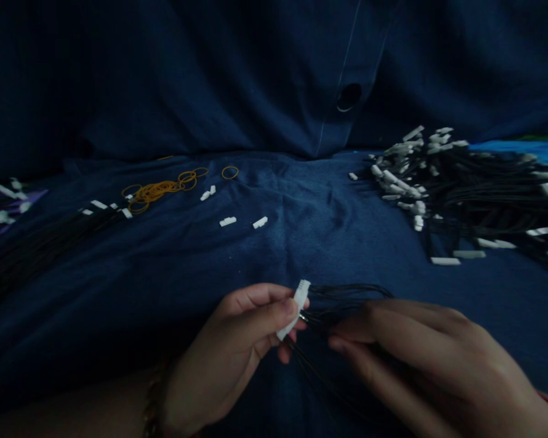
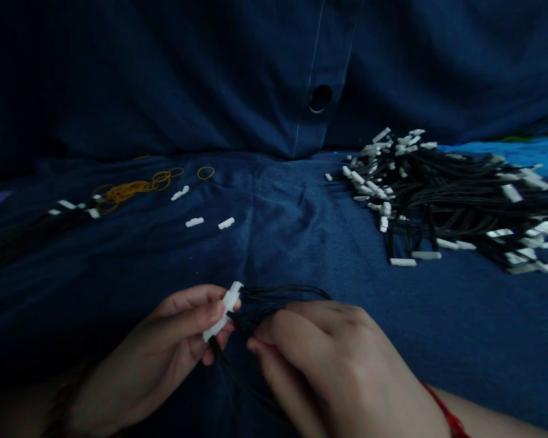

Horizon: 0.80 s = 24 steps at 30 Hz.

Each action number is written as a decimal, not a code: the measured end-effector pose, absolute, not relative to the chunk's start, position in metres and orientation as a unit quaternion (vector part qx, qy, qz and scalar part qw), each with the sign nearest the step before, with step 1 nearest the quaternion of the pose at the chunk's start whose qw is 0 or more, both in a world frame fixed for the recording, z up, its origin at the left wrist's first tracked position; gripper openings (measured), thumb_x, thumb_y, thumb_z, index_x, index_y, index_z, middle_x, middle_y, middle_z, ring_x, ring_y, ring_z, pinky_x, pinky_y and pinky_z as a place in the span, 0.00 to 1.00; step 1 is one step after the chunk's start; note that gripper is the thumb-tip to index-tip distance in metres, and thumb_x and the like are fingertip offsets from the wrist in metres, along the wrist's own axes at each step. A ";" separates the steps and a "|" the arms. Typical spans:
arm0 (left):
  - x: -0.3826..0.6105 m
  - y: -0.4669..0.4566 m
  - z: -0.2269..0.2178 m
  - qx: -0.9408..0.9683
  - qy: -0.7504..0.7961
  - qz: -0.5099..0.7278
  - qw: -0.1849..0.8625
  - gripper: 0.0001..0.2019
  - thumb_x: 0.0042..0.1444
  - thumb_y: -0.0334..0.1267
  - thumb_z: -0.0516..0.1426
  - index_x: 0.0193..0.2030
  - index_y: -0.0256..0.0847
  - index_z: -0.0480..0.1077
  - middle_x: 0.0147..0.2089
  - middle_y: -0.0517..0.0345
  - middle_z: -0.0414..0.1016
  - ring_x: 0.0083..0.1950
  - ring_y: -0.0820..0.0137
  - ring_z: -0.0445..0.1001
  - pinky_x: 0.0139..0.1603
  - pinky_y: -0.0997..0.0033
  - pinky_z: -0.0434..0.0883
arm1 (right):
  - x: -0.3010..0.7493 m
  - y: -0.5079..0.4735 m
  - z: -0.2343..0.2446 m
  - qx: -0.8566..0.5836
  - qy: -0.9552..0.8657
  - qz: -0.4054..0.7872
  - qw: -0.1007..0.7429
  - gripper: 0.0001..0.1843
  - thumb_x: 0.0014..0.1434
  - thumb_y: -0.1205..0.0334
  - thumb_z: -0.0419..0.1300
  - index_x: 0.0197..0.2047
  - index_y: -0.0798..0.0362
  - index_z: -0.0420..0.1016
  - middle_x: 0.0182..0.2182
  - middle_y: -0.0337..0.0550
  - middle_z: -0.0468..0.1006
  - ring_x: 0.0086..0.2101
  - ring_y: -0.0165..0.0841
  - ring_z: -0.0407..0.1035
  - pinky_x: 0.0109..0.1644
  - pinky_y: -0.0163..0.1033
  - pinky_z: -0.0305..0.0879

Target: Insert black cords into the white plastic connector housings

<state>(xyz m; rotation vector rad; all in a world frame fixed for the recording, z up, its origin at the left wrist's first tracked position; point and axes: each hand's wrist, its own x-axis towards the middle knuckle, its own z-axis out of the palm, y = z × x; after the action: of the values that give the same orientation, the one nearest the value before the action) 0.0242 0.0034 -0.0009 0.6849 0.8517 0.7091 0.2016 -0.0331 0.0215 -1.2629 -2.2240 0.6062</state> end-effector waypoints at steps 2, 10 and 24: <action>0.025 0.003 0.000 0.327 0.401 0.327 0.791 0.06 0.51 0.33 0.55 0.28 0.36 0.72 0.24 0.60 0.69 0.26 0.78 0.65 0.24 0.82 0.61 | 0.202 -0.033 0.022 -0.462 -0.822 0.213 0.255 0.08 0.56 0.69 0.51 0.34 0.51 0.70 0.25 0.35 0.70 0.26 0.25 0.65 0.29 0.32 0.58; 0.026 0.002 -0.001 0.412 0.425 0.316 0.742 0.05 0.51 0.35 0.56 0.29 0.38 0.73 0.25 0.62 0.69 0.27 0.78 0.64 0.25 0.80 0.62 | 0.202 -0.031 0.020 -0.429 -0.865 0.031 0.260 0.13 0.59 0.68 0.47 0.27 0.54 0.68 0.21 0.38 0.69 0.21 0.28 0.61 0.25 0.34 0.55; 0.026 0.002 -0.005 0.440 0.440 0.318 0.716 0.06 0.52 0.37 0.55 0.30 0.38 0.71 0.26 0.63 0.68 0.28 0.77 0.64 0.27 0.78 0.62 | 0.195 -0.034 0.020 -0.396 -0.888 -0.061 0.227 0.19 0.61 0.68 0.42 0.25 0.54 0.68 0.19 0.38 0.68 0.20 0.29 0.62 0.24 0.35 0.53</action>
<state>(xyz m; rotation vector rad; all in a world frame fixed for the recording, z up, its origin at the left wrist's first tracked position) 0.0264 0.0020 -0.0049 0.9749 0.9735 0.7031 0.1951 -0.0337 0.0196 -1.0916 -2.4453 -0.1669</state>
